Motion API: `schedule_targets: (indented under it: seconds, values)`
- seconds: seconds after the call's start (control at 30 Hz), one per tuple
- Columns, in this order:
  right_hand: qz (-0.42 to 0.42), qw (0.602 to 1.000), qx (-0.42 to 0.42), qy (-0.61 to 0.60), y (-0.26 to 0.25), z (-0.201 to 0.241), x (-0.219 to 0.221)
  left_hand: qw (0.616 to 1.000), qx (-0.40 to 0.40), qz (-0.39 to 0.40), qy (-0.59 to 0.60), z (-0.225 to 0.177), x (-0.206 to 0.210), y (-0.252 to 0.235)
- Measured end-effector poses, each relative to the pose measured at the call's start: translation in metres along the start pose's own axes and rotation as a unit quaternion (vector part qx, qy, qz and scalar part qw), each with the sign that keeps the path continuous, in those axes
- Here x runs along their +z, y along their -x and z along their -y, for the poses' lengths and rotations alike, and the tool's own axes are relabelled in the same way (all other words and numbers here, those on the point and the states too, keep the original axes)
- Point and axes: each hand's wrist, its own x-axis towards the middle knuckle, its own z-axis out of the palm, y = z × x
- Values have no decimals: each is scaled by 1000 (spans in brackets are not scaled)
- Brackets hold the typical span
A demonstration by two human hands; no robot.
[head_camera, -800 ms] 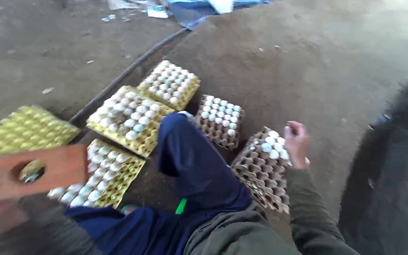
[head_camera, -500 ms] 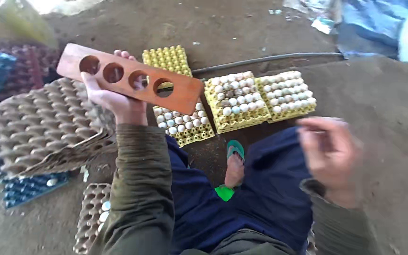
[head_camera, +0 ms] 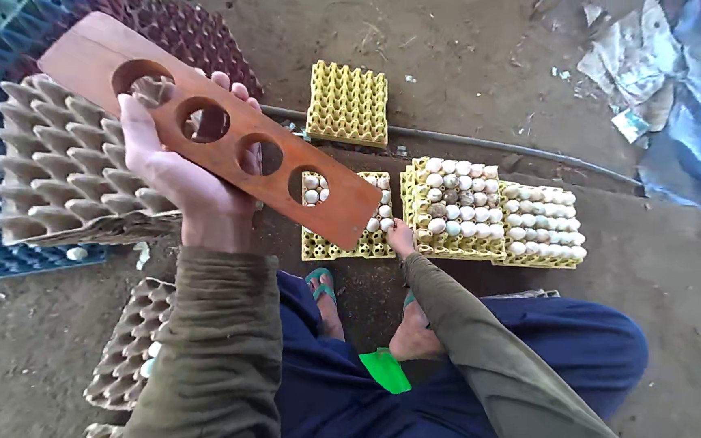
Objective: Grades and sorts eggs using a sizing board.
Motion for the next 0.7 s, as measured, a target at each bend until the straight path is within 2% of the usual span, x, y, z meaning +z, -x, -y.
schedule_targets:
  seconds: [0.13,0.23,0.33,0.37,0.43,0.47,0.5,0.53,0.57,0.6,0.63,0.7]
  values:
    - [8,1000,24,-10,-28,2,10,999,-10,-33,7,3,1,-8]
    - [8,999,25,35,-37,7,12,997,-18,-68,10,4,10,-16]
    - [-19,997,4,74,-29,2,12,999,-20,-47,6,9,11,-24]
    - [-43,998,-7,36,-25,-1,11,999,-19,-40,10,10,11,-25]
    - [-85,984,-4,-159,-18,3,8,999,-14,-32,32,12,14,-30]
    - [-89,953,19,-288,-16,7,9,998,-10,-33,43,12,15,-31]
    - [-62,905,55,-417,-12,11,8,998,-11,-38,47,12,16,-31]
    - [-40,860,95,-500,-7,15,7,998,-13,-48,47,13,17,-31]
    - [-21,838,127,-530,-4,17,6,997,-17,-55,46,14,17,-30]
    - [-1,846,139,-514,-4,18,5,997,-19,-64,49,15,18,-29]
    - [7,879,135,-457,-8,21,7,996,-19,-68,56,15,19,-28]
    - [20,960,93,-264,-12,32,7,995,-13,-78,57,15,22,-28]
